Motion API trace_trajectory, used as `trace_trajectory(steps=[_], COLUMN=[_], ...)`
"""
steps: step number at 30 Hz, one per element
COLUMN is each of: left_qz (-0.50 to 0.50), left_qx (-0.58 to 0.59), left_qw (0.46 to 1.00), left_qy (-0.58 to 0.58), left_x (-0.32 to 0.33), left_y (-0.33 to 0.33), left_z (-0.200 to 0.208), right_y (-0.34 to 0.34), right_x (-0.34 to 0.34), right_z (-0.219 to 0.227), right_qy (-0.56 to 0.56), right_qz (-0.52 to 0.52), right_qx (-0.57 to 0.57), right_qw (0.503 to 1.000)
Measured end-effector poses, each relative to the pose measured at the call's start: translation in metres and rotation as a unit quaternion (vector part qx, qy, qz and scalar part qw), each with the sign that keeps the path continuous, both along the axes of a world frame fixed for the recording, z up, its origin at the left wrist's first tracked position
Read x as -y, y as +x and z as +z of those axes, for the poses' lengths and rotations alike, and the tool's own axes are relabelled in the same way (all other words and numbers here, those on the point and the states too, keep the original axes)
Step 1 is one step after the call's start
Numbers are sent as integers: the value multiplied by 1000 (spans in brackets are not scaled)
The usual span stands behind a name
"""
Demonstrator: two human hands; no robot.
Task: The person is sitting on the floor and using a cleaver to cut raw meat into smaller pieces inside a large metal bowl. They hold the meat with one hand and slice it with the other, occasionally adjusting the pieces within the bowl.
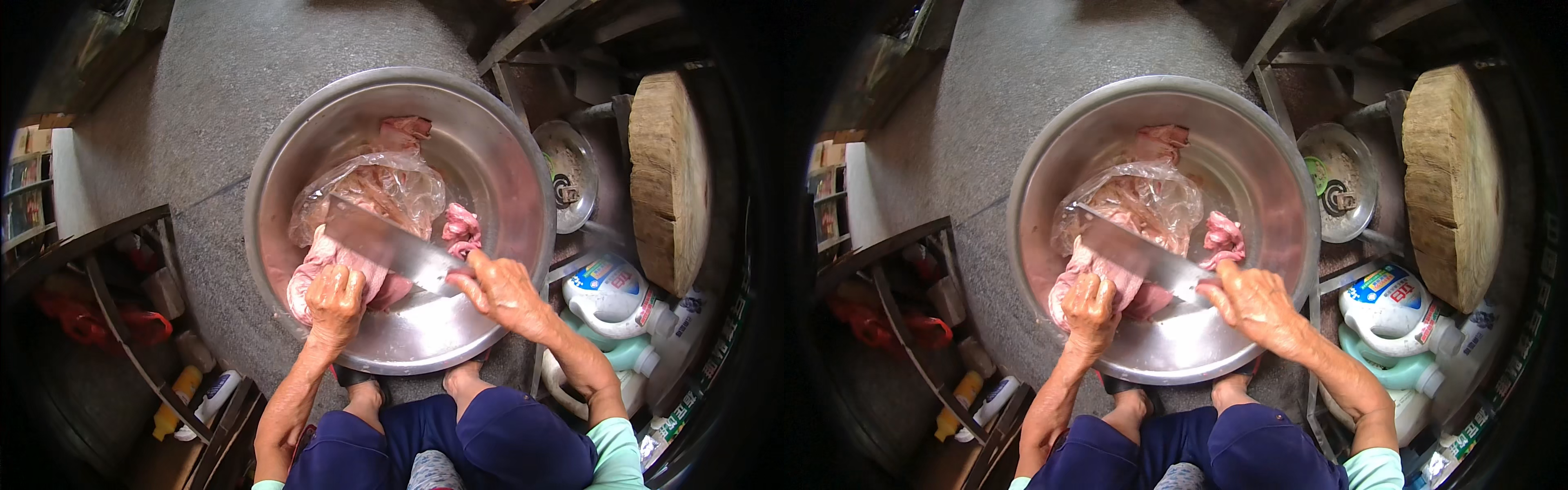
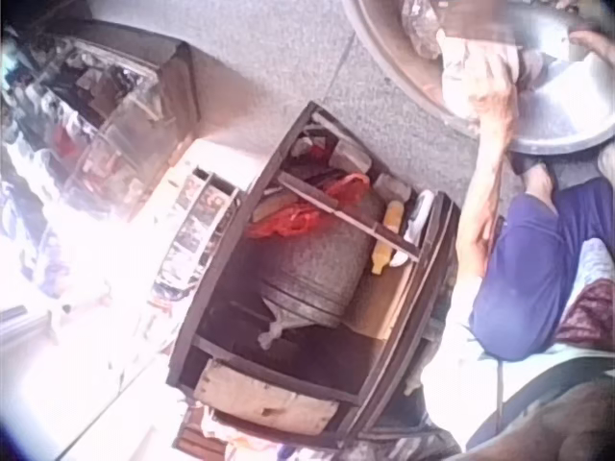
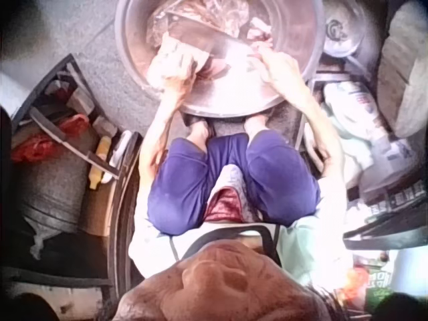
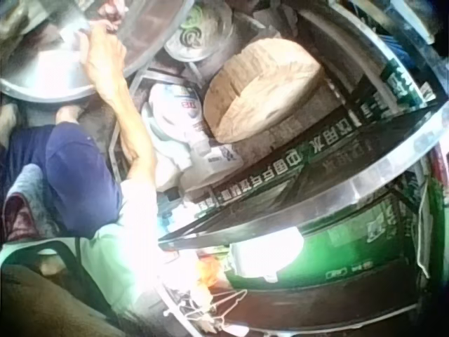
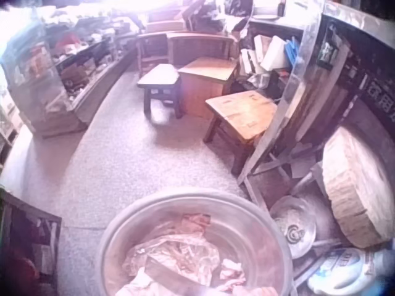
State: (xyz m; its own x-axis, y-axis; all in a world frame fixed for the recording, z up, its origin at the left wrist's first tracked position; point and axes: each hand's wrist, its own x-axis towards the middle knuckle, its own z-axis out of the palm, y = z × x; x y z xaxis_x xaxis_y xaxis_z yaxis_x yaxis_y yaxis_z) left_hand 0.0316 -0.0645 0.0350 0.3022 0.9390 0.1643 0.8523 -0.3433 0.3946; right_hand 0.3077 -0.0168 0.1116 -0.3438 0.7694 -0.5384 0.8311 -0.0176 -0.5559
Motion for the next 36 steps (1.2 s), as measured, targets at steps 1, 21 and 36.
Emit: trace_trajectory(steps=[1, 21, 36], left_qz=[2, 12, -9], left_qx=[4, 158, 152], left_qw=[1000, 983, 985], left_qy=[6, 97, 84], left_x=[-2, -10, -22], left_y=[-2, -22, -15], left_z=[6, 15, 44], right_y=[3, 8, 23], right_x=[0, -4, -6], right_z=[-5, -9, 31], right_qy=[13, 71, -37], right_qz=[-18, -35, -103], right_qx=[-11, 44, -57], right_qw=[1000, 996, 992])
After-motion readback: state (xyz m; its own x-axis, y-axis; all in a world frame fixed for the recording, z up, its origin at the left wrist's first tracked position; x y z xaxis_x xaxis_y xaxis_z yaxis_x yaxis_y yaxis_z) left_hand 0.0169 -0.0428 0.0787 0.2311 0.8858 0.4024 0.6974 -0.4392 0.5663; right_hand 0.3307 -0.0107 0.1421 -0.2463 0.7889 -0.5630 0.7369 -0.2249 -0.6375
